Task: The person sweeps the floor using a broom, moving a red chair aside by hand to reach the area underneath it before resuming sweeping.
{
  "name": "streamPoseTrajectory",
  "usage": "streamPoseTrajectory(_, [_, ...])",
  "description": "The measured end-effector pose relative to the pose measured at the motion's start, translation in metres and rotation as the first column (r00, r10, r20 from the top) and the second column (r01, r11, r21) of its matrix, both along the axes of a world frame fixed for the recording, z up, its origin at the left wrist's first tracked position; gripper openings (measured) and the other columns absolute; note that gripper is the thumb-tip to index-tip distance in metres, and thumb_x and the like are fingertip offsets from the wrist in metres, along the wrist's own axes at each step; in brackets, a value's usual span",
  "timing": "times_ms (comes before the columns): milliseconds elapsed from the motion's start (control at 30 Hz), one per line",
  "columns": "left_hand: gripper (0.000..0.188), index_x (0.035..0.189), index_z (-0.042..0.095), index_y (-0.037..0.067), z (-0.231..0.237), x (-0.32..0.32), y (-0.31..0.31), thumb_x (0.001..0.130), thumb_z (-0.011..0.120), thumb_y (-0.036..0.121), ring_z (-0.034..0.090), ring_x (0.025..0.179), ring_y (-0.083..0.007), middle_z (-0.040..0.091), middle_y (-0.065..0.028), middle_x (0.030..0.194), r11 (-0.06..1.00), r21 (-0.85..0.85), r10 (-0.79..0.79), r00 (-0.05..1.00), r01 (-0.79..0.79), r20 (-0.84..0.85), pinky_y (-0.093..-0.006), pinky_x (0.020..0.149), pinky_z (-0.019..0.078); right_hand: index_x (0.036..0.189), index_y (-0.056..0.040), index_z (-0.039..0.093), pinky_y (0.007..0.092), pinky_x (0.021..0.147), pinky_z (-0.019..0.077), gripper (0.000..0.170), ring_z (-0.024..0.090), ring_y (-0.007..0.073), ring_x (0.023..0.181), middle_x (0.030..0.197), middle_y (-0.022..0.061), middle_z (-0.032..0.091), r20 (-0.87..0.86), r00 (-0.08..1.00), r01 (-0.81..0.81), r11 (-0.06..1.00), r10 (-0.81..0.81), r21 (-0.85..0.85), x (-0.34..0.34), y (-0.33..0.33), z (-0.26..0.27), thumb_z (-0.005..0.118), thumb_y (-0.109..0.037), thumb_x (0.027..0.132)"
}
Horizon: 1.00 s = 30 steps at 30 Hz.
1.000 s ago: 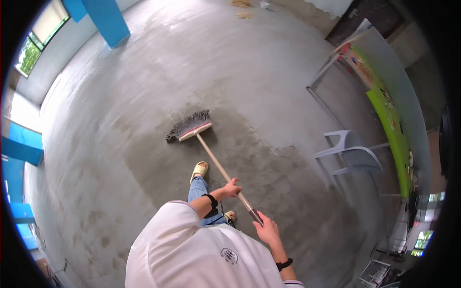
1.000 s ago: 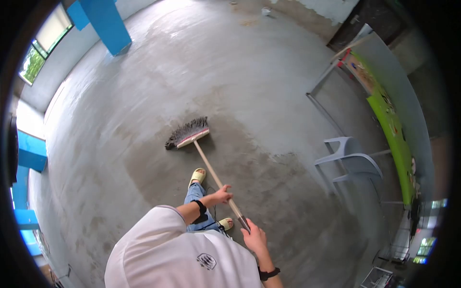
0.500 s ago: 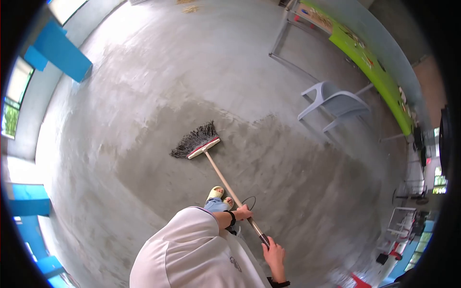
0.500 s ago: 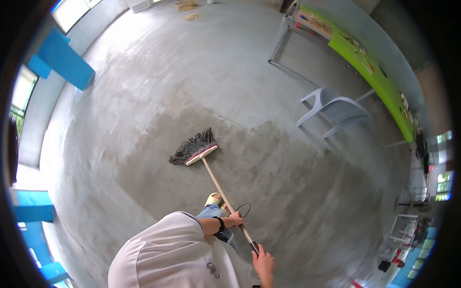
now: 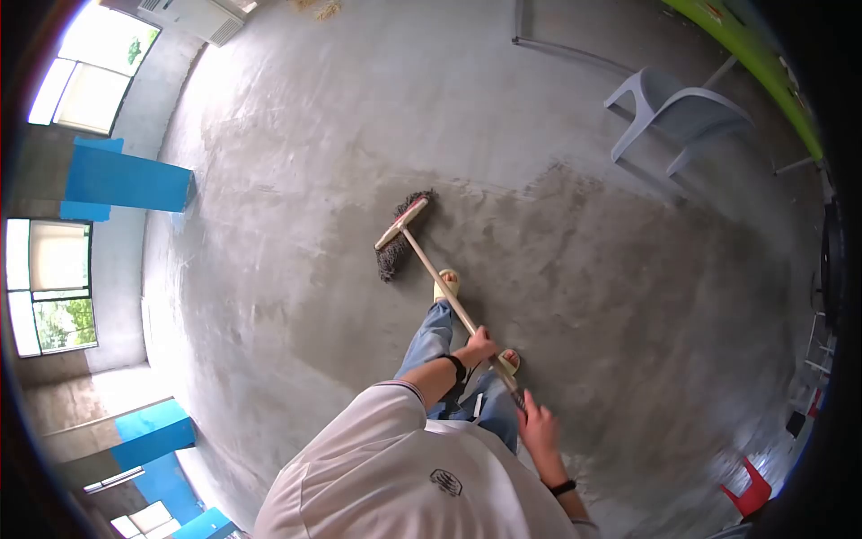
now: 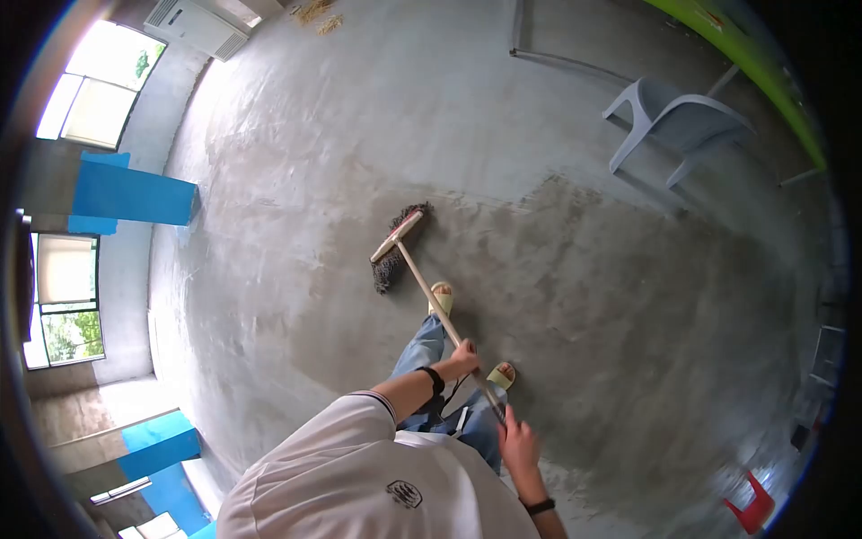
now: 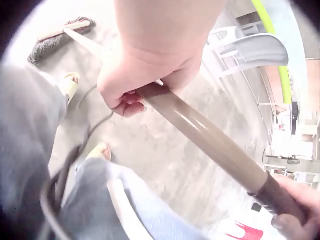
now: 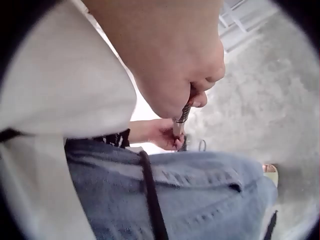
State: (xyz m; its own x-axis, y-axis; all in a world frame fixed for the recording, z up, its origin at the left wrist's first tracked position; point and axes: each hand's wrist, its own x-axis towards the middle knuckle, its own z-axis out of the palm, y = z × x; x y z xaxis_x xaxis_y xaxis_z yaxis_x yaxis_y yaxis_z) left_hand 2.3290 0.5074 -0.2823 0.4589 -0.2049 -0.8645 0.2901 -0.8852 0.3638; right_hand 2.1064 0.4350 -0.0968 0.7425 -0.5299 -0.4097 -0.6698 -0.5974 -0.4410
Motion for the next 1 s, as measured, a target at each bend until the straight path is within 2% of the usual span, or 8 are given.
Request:
streamPoseTrajectory(167, [0.03, 0.09, 0.044, 0.012, 0.012, 0.154, -0.022, 0.068, 0.063, 0.013, 0.057, 0.061, -0.0188, 0.054, -0.0068, 0.073, 0.921, -0.227, 0.311, 0.948, -0.317, -0.065, -0.0315, 0.046, 0.0436, 0.122, -0.0208, 0.056, 0.0459, 0.056, 0.0508, 0.044, 0.064, 0.033, 0.063, 0.075, 0.0107, 0.063, -0.153, 0.973, -0.189, 0.976, 0.171, -0.108, 0.179, -0.046, 0.024, 0.062, -0.038, 0.082])
streamPoseTrajectory(233, [0.027, 0.091, 0.044, 0.012, 0.019, 0.201, -0.012, 0.07, 0.06, 0.013, 0.058, 0.064, -0.0218, 0.055, -0.0071, 0.074, 0.943, -0.07, 0.323, 0.946, -0.325, -0.037, -0.0335, 0.051, 0.0458, 0.124, -0.0213, 0.054, 0.0469, 0.057, 0.0511, 0.046, 0.065, 0.0328, 0.065, 0.076, 0.0098, 0.064, -0.179, 0.955, -0.258, 0.961, 0.238, -0.097, 0.229, -0.036, 0.007, 0.061, -0.039, 0.083])
streamPoseTrajectory(300, [0.027, 0.094, 0.045, 0.011, 0.021, 0.249, 0.003, 0.072, 0.059, 0.014, 0.061, 0.07, -0.0248, 0.059, -0.0094, 0.079, 0.941, -0.2, 0.327, 0.882, -0.272, 0.34, -0.0358, 0.06, 0.049, 0.126, -0.0218, 0.052, 0.0466, 0.057, 0.051, 0.047, 0.065, 0.0333, 0.064, 0.076, 0.01, 0.064, -0.175, 0.936, -0.325, 0.94, 0.305, -0.103, 0.291, -0.023, 0.011, 0.061, -0.039, 0.083])
streamPoseTrajectory(567, [0.038, 0.109, 0.047, 0.008, 0.053, 0.435, 0.023, 0.074, 0.061, 0.01, 0.064, 0.07, -0.0248, 0.061, -0.0161, 0.087, 0.763, -0.29, 0.639, 0.743, -0.578, 0.201, -0.0353, 0.06, 0.0512, 0.132, -0.0124, 0.043, 0.0456, 0.062, 0.0526, 0.055, 0.066, 0.0339, 0.071, 0.083, 0.0134, 0.065, -0.141, 0.83, -0.553, 0.829, 0.54, -0.079, 0.504, -0.031, 0.04, 0.061, -0.033, 0.084])
streamPoseTrajectory(667, [0.046, 0.116, 0.041, 0.008, 0.058, 0.452, 0.013, 0.074, 0.059, 0.009, 0.063, 0.072, -0.0271, 0.061, -0.0175, 0.09, 0.669, -0.358, 0.741, 0.62, -0.651, 0.256, -0.0368, 0.063, 0.0513, 0.134, -0.0087, 0.038, 0.0472, 0.065, 0.0523, 0.057, 0.066, 0.0358, 0.073, 0.086, 0.0164, 0.065, -0.163, 0.767, -0.63, 0.777, 0.62, -0.008, 0.54, -0.042, 0.057, 0.06, -0.029, 0.085])
streamPoseTrajectory(733, [0.063, 0.131, 0.03, 0.007, 0.086, 0.448, -0.001, 0.074, 0.058, 0.011, 0.062, 0.083, -0.0317, 0.058, -0.0214, 0.1, 0.407, -0.453, 0.906, 0.415, -0.793, 0.088, -0.0387, 0.073, 0.0506, 0.134, -0.0102, 0.038, 0.0489, 0.065, 0.0515, 0.057, 0.065, 0.0384, 0.074, 0.086, 0.0176, 0.065, -0.155, 0.767, -0.63, 0.777, 0.623, 0.007, 0.541, -0.054, 0.068, 0.06, -0.027, 0.084])
streamPoseTrajectory(833, [0.08, 0.142, 0.017, 0.003, 0.048, 0.424, -0.031, 0.074, 0.058, 0.015, 0.058, 0.098, -0.0355, 0.054, -0.0245, 0.11, 0.385, -0.554, 0.921, 0.348, -0.739, 0.176, -0.0395, 0.084, 0.0473, 0.139, -0.0115, 0.032, 0.051, 0.068, 0.0492, 0.064, 0.063, 0.042, 0.078, 0.09, 0.0211, 0.065, -0.153, 0.782, -0.604, 0.795, 0.604, 0.054, 0.527, -0.083, 0.099, 0.061, -0.025, 0.084])
streamPoseTrajectory(1000, [0.097, 0.145, -0.002, 0.001, 0.079, 0.356, -0.131, 0.074, 0.06, 0.024, 0.051, 0.107, -0.0417, 0.035, -0.0307, 0.127, 0.502, -0.422, 0.864, 0.466, -0.755, 0.194, -0.0404, 0.09, 0.0452, 0.141, -0.0127, 0.033, 0.0464, 0.074, 0.0481, 0.065, 0.062, 0.0405, 0.085, 0.092, 0.0214, 0.065, -0.05, 0.911, -0.394, 0.9, 0.409, 0.188, 0.455, -0.181, 0.116, 0.06, -0.026, 0.083])
